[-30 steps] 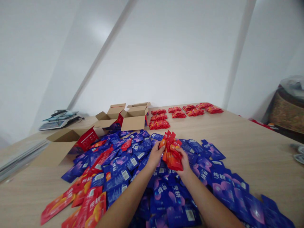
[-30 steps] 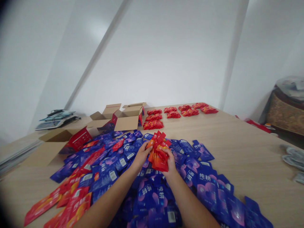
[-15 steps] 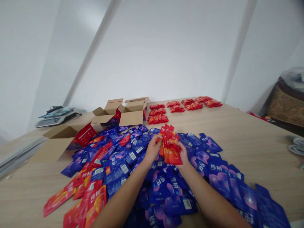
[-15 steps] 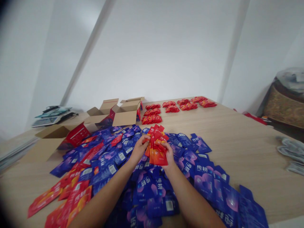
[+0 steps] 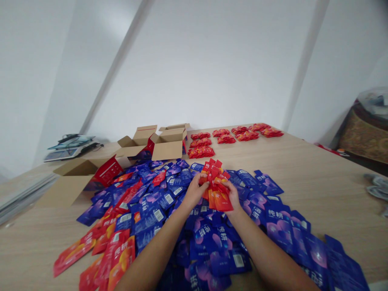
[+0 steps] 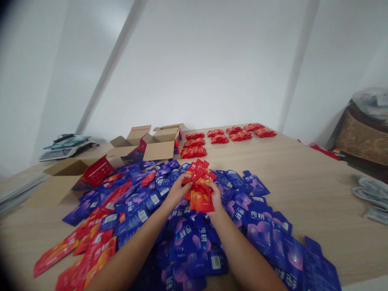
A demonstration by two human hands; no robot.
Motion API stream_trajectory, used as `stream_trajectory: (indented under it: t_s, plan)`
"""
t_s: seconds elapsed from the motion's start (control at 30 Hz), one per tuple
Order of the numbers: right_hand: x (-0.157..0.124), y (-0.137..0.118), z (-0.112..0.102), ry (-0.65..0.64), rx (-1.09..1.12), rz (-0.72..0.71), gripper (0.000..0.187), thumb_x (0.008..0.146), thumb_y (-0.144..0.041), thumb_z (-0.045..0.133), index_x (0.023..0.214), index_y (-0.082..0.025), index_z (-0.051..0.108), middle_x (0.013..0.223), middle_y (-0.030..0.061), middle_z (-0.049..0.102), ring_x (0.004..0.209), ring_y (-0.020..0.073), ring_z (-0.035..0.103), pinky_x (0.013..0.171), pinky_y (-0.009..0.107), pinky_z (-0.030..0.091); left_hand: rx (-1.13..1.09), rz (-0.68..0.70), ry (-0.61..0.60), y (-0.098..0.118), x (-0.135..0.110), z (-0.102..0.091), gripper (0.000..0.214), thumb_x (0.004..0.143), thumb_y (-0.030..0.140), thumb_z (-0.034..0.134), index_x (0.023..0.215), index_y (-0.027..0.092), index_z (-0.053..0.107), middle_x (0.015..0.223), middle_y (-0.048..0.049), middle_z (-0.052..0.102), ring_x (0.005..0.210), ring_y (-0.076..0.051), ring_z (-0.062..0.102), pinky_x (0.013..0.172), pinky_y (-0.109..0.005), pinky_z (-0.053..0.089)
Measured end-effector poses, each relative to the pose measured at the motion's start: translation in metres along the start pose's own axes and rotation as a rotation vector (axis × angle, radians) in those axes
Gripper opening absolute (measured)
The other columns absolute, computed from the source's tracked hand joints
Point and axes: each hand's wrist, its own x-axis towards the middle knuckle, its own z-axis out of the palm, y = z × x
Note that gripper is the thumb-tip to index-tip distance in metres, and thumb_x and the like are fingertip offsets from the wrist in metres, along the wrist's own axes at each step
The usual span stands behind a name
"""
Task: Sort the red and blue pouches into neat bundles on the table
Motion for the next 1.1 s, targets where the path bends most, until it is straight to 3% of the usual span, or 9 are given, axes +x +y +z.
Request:
stream_trajectory:
  t_s: [0.13, 0.23, 0.3, 0.43, 0.5, 0.6, 0.7, 0.87, 1.1]
  plan:
    - [0.002, 0.002, 0.003, 0.032, -0.055, 0.003, 0.021, 0.061, -0.020, 0.061, 0.081, -0.018, 0.068, 0.079, 0.0010, 0.073, 0.071, 0.0195, 0.067, 0.075, 0.034, 0.054, -0.085, 0.034, 0.080, 0.006, -0.009, 0.009, 0.028, 0.085, 0.036, 0.048, 0.107, 0.020, 0.050, 0.115, -0.0069, 0.054, 0.112, -0.020, 0.049, 0.100, -0.035, 0.034]
    - [0.003, 0.003, 0.002, 0.073, -0.135, -0.007, 0.016, 0.061, -0.024, 0.063, 0.075, -0.018, 0.067, 0.069, 0.0006, 0.071, 0.063, 0.0205, 0.066, 0.066, 0.035, 0.055, -0.177, -0.026, 0.099, 0.008, -0.024, 0.019, 0.059, 0.080, 0.042, 0.057, 0.130, 0.020, 0.034, 0.135, -0.0125, 0.039, 0.122, -0.024, 0.042, 0.103, -0.039, 0.033]
    - [0.003, 0.004, 0.002, 0.128, -0.200, -0.088, 0.015, 0.059, -0.025, 0.066, 0.073, -0.019, 0.066, 0.065, -0.0008, 0.070, 0.060, 0.0211, 0.066, 0.062, 0.035, 0.055, -0.254, -0.096, 0.051, 0.005, -0.032, 0.024, 0.084, 0.071, 0.041, 0.067, 0.138, 0.020, 0.021, 0.140, -0.0156, 0.032, 0.124, -0.027, 0.041, 0.103, -0.042, 0.033]
    - [-0.003, 0.009, 0.003, 0.125, -0.380, -0.300, 0.022, 0.059, -0.023, 0.071, 0.080, -0.021, 0.065, 0.074, -0.0028, 0.071, 0.067, 0.0206, 0.067, 0.069, 0.036, 0.054, -0.515, -0.128, -0.142, -0.003, -0.040, 0.023, 0.113, 0.057, 0.029, 0.078, 0.143, 0.023, 0.005, 0.137, -0.0146, 0.039, 0.123, -0.028, 0.044, 0.102, -0.043, 0.036]
    - [-0.006, 0.009, 0.003, 0.048, -0.524, -0.356, 0.021, 0.061, -0.024, 0.073, 0.081, -0.021, 0.066, 0.079, -0.0015, 0.072, 0.074, 0.0207, 0.067, 0.075, 0.035, 0.053, -0.564, -0.100, -0.175, -0.007, -0.040, 0.019, 0.114, 0.057, 0.024, 0.078, 0.143, 0.024, 0.004, 0.136, -0.0131, 0.042, 0.121, -0.028, 0.046, 0.101, -0.043, 0.038]
    - [-0.010, 0.007, 0.004, -0.038, -0.652, -0.395, 0.026, 0.059, -0.021, 0.076, 0.083, -0.022, 0.067, 0.082, -0.0006, 0.072, 0.080, 0.0198, 0.066, 0.083, 0.034, 0.051, -0.410, -0.062, -0.125, -0.011, -0.039, 0.010, 0.106, 0.059, 0.022, 0.076, 0.142, 0.022, 0.011, 0.133, -0.0115, 0.046, 0.120, -0.026, 0.047, 0.102, -0.041, 0.037]
    - [-0.012, 0.003, 0.005, -0.104, -0.610, -0.332, 0.043, 0.054, -0.014, 0.079, 0.093, -0.026, 0.066, 0.086, -0.0017, 0.071, 0.085, 0.0198, 0.066, 0.087, 0.035, 0.049, -0.241, -0.057, -0.095, -0.015, -0.038, -0.001, 0.096, 0.059, 0.021, 0.076, 0.138, 0.020, 0.022, 0.127, -0.0109, 0.050, 0.115, -0.025, 0.051, 0.099, -0.040, 0.039]
    - [-0.012, 0.007, 0.009, -0.216, -0.609, -0.273, 0.054, 0.049, -0.008, 0.079, 0.099, -0.023, 0.064, 0.100, 0.0018, 0.069, 0.092, 0.0201, 0.064, 0.087, 0.031, 0.048, -0.281, -0.018, -0.183, -0.021, -0.035, -0.017, 0.080, 0.057, 0.022, 0.078, 0.126, 0.019, 0.037, 0.122, -0.0097, 0.052, 0.113, -0.025, 0.051, 0.096, -0.039, 0.042]
    - [-0.002, 0.006, 0.005, -0.300, -0.683, -0.126, 0.068, 0.045, -0.005, 0.079, 0.107, -0.023, 0.058, 0.104, 0.0012, 0.067, 0.089, 0.0175, 0.064, 0.081, 0.030, 0.049, -0.284, -0.085, -0.164, -0.029, -0.036, -0.003, 0.077, 0.055, 0.010, 0.072, 0.120, 0.018, 0.032, 0.110, -0.0057, 0.053, 0.098, -0.020, 0.055, 0.088, -0.037, 0.045]
